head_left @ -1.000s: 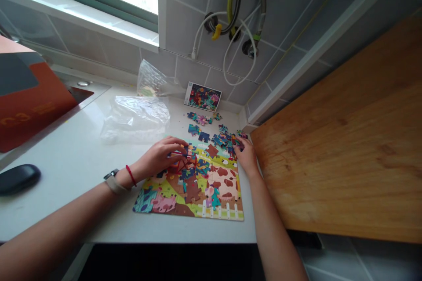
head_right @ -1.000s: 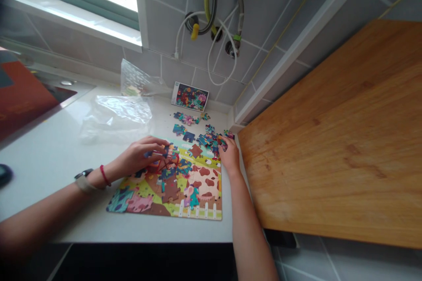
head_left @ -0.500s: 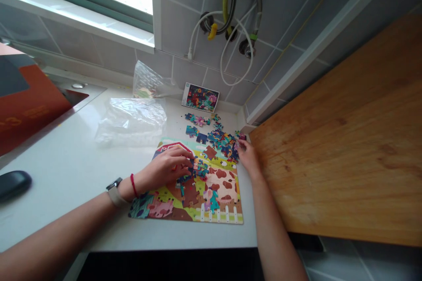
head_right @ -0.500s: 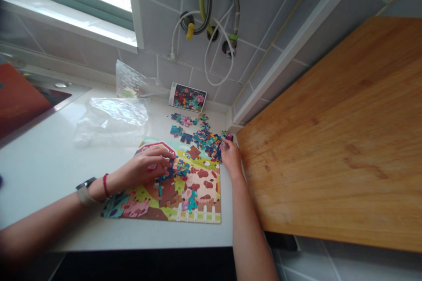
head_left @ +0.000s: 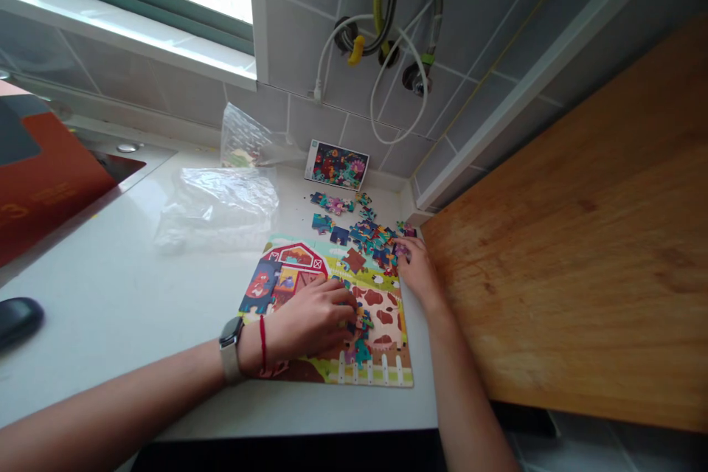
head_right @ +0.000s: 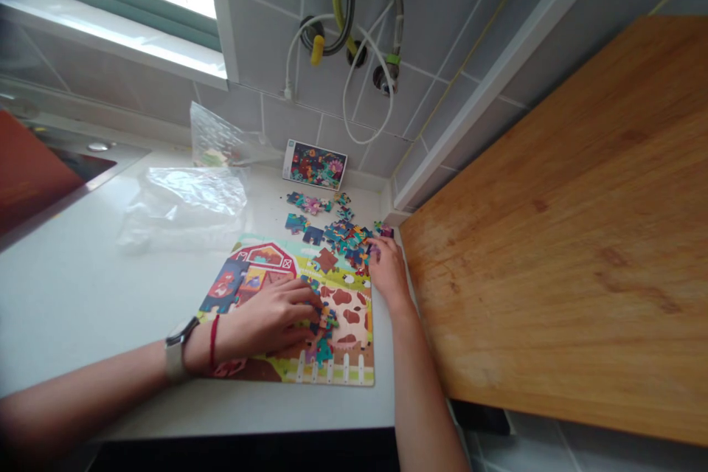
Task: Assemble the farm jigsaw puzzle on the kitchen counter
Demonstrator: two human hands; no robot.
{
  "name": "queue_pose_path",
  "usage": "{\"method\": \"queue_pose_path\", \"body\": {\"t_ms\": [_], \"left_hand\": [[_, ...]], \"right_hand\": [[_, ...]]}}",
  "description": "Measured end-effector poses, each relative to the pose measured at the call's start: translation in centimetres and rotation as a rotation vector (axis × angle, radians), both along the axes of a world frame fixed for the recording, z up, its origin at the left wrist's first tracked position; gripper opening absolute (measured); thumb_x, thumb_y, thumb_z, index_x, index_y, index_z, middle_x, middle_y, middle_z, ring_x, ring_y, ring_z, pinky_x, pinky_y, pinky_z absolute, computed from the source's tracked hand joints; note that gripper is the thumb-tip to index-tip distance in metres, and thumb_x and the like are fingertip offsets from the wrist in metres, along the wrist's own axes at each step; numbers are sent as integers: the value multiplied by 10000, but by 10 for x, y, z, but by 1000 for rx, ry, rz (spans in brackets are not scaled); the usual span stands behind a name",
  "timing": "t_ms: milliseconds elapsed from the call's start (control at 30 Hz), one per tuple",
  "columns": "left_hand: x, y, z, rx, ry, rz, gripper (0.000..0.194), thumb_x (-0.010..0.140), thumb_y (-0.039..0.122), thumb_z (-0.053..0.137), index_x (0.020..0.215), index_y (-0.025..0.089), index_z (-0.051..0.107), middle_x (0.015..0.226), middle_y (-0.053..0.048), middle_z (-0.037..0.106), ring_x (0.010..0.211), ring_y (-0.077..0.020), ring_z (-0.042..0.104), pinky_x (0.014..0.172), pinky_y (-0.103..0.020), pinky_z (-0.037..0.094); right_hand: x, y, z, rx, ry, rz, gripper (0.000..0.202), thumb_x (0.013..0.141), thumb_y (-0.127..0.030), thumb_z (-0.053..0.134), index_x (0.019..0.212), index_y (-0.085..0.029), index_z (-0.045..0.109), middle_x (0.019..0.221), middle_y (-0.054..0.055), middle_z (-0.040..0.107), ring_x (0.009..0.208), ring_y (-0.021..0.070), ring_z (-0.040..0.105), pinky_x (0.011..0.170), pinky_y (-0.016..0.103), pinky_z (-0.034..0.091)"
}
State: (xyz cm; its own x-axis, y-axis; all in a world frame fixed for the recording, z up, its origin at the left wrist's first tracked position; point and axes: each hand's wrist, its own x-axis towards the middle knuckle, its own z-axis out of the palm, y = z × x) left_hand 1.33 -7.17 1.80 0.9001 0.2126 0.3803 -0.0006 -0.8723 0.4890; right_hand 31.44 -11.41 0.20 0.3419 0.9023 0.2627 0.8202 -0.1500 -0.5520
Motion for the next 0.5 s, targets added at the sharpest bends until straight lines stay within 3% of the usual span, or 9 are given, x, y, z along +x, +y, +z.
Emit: {"method": "queue_pose_path", "body": {"t_ms": [167,333,500], "left_hand": [[8,-6,-8,-11,36,31,139,938,346,779,996,229,733,1050,-36,726,989,-237,635,854,-377,466],[-2,-3,-13,-35,7,-29,235,976,422,730,1096,221,723,1199,-66,715,1118,-257,631,972,-391,474],[-3,-2,-12,-22,7,-20,169,993,362,707,1080,219,727,1195,-70,716,1130,-263,628,990,-397,481]], "right_hand": [[-16,0,8,-100,3,189,425,827,-351,788,1238,-247,758,1397,126,656,1319,327,598,1165,516,455],[-16,0,12,-96,21,194,343,856,-255,712,1192,-233,776,1257,120,717,1199,294,669,1108,489,502],[-11,1,11,-12,102,104,349,811,-242,674,1138,-220,793,1204,118,721,1088,275,702,1027,447,560]]}}
